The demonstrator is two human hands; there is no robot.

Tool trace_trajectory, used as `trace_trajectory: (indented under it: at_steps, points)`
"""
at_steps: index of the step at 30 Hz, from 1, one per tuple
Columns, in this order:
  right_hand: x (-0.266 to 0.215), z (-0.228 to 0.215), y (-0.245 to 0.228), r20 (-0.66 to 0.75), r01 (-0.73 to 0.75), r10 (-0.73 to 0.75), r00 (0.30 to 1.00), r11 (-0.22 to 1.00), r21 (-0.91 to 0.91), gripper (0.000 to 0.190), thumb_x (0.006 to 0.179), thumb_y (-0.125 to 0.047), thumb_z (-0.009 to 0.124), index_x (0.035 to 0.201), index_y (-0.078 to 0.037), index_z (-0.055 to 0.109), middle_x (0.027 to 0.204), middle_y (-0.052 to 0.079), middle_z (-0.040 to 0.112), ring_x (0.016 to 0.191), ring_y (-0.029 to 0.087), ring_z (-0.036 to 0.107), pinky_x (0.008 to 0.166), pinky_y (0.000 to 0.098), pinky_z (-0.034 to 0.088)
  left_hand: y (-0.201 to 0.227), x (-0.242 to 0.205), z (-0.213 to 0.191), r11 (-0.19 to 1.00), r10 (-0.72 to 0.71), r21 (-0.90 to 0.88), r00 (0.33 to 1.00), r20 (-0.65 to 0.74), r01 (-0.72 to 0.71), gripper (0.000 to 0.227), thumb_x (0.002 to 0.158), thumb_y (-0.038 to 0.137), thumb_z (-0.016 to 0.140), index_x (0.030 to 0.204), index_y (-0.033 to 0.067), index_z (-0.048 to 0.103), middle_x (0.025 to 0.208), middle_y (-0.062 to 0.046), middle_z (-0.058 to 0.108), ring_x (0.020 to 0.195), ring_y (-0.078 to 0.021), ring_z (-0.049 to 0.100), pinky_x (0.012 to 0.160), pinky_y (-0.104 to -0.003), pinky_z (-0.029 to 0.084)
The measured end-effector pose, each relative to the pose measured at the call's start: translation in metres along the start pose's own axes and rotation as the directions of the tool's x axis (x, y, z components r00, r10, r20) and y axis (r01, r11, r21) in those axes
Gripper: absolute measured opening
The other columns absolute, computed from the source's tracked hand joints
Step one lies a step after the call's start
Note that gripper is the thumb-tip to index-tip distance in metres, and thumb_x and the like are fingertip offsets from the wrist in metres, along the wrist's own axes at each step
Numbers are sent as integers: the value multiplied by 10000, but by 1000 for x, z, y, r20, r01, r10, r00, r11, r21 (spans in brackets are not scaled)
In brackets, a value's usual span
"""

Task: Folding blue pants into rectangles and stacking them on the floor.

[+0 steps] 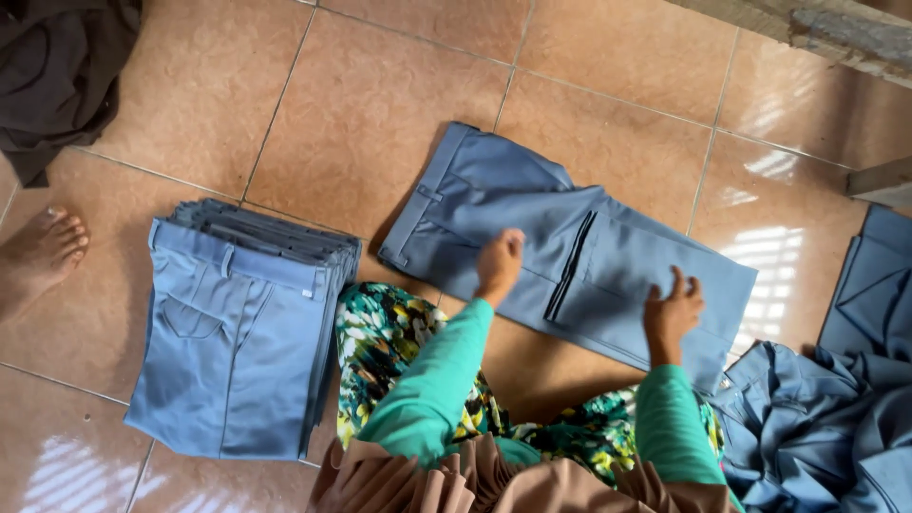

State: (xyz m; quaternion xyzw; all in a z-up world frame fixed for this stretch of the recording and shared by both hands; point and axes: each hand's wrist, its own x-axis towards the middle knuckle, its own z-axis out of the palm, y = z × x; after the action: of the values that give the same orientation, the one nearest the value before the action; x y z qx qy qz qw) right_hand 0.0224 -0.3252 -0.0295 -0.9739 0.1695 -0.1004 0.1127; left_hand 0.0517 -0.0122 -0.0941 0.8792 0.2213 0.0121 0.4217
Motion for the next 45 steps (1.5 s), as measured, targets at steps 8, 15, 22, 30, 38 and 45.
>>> trace_trajectory:
  at_steps: [8,15,22,30,38,45]
  points:
    - [-28,45,-76,189,154,-151,970,988,-2,525,987,-327,622,1501,-305,518,1575,123,407,1458,381,357,1094,639,317,-12,179,-99,981,-22,184,983,-181,56,326,1043,328,539,1342,202,505,1394,-91,503,1291,-400,507,973,-599,512]
    - [-44,43,-82,128,212,-206,970,977,-34,417,1067,-279,540,1484,-285,520,1552,91,457,1483,301,357,1140,551,258,-83,291,-37,938,-273,197,958,-88,285,642,828,765,609,1252,282,622,1247,-37,670,1193,-360,630,942,-598,501]
    - [-50,54,-68,-9,272,-272,962,962,14,410,1050,-278,564,1456,-243,524,1551,130,450,1454,313,397,1129,524,278,27,222,-160,812,-156,-505,942,298,294,303,703,400,912,821,157,774,645,-12,611,643,-141,606,534,-246,400]
    - [-62,58,-55,-99,345,-344,934,939,-11,433,1056,-329,565,1477,-238,527,1564,123,456,1460,290,404,1150,488,252,-9,202,-249,770,-211,-634,966,-149,71,371,859,488,878,1016,164,787,1110,-116,750,1171,-253,658,1010,-395,508]
    - [-55,57,-64,-6,167,-167,986,981,96,504,1032,-330,596,1515,-269,467,1602,134,383,1444,304,394,1132,514,272,-58,157,-225,862,-442,328,890,114,386,1063,895,656,691,1614,74,167,1637,-220,309,1523,-425,246,1168,-671,258]
    - [-43,46,-54,146,-18,-11,989,980,197,536,1044,-314,576,1549,-276,399,1619,128,343,1450,316,393,1147,525,302,-105,150,-213,912,-333,337,901,279,233,872,895,589,722,1441,-63,532,1413,-318,546,1320,-488,520,1013,-599,457]
